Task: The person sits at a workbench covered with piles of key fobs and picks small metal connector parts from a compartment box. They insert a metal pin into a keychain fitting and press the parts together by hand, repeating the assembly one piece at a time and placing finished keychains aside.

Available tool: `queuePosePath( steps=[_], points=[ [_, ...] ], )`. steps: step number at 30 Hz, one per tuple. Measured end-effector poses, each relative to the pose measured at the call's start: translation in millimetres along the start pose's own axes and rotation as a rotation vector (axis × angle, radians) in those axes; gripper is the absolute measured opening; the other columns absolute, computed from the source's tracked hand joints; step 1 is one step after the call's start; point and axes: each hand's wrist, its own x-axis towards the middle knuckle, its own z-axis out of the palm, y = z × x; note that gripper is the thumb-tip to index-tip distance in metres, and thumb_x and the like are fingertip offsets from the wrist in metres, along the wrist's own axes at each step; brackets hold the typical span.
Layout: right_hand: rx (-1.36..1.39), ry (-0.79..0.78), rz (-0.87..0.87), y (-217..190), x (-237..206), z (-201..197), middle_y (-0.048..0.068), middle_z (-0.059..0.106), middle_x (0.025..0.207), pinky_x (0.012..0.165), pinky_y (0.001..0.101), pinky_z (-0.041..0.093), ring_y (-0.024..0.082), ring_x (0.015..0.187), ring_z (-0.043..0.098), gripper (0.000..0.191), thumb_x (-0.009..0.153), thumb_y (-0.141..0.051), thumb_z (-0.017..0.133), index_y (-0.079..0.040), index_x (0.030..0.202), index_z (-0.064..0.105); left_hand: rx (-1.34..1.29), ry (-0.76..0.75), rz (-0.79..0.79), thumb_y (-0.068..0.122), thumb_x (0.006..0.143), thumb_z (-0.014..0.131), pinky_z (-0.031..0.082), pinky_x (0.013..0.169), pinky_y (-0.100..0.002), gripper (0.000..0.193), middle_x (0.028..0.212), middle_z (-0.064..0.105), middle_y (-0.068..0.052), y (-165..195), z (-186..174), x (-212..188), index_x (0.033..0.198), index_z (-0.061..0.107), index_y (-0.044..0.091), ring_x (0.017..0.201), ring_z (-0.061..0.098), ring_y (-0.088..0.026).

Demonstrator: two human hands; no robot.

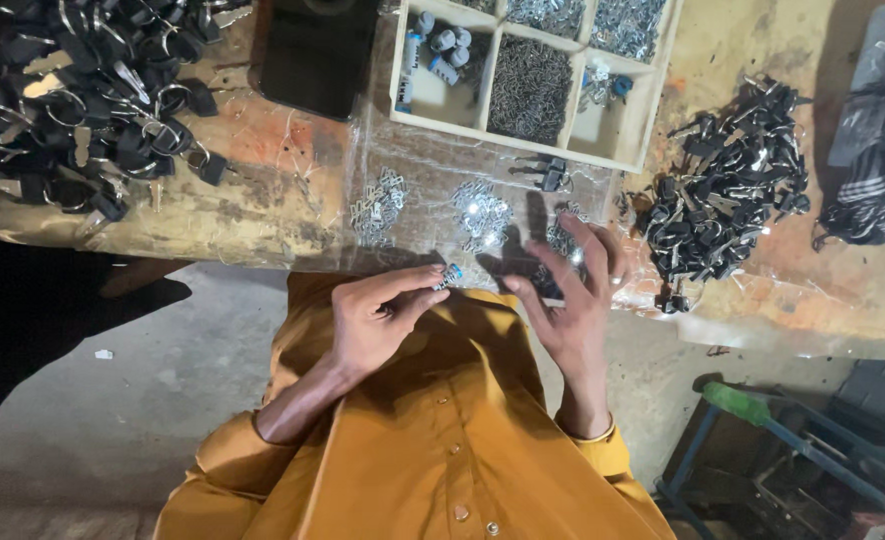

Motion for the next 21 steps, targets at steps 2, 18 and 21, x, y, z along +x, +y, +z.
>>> queuePosePath(
  steps=[2,18,21],
  points=[
    [0.032,-0.028,-0.001,1.2,-5.0,-1.5,0.006,0.047,0.153,0.119,0.051,0.028,0.035,0.142,0.037,0.054,0.084,-0.042,0.087,-0.013,0.126,0.07,0.001,0.009,-0.01,0.004,0.088,0.083,0.064,0.089,-0.03,0.021,0.111,0.079,-0.012,-0.8,-2.4,0.4,0.108,0.077,0.002,0.102,0.079,-0.02],
    [0.37,0.091,-0.098,-20.2,-16.9,25.5,0.006,0.077,0.104,0.093,0.0302,0.047,0.021,0.097,0.069,0.023,0.085,-0.002,0.086,-0.007,0.104,0.074,-0.034,0.04,-0.023,0.002,0.088,0.084,0.064,0.081,-0.028,0.021,0.111,0.079,-0.012,-5.2,-4.1,2.6,0.108,0.077,0.001,0.097,0.078,-0.017],
    [0.416,0.103,-0.098,-30.0,-8.0,34.8,0.009,0.076,0.104,0.091,0.0303,0.05,0.023,0.097,0.068,0.022,0.086,0.001,0.083,-0.004,0.106,0.075,-0.006,0.047,0.031,0.003,0.088,0.084,0.065,0.087,-0.03,0.022,0.11,0.078,-0.013,-7.4,-4.0,3.6,0.108,0.076,0.002,0.102,0.079,-0.02]
  ],
)
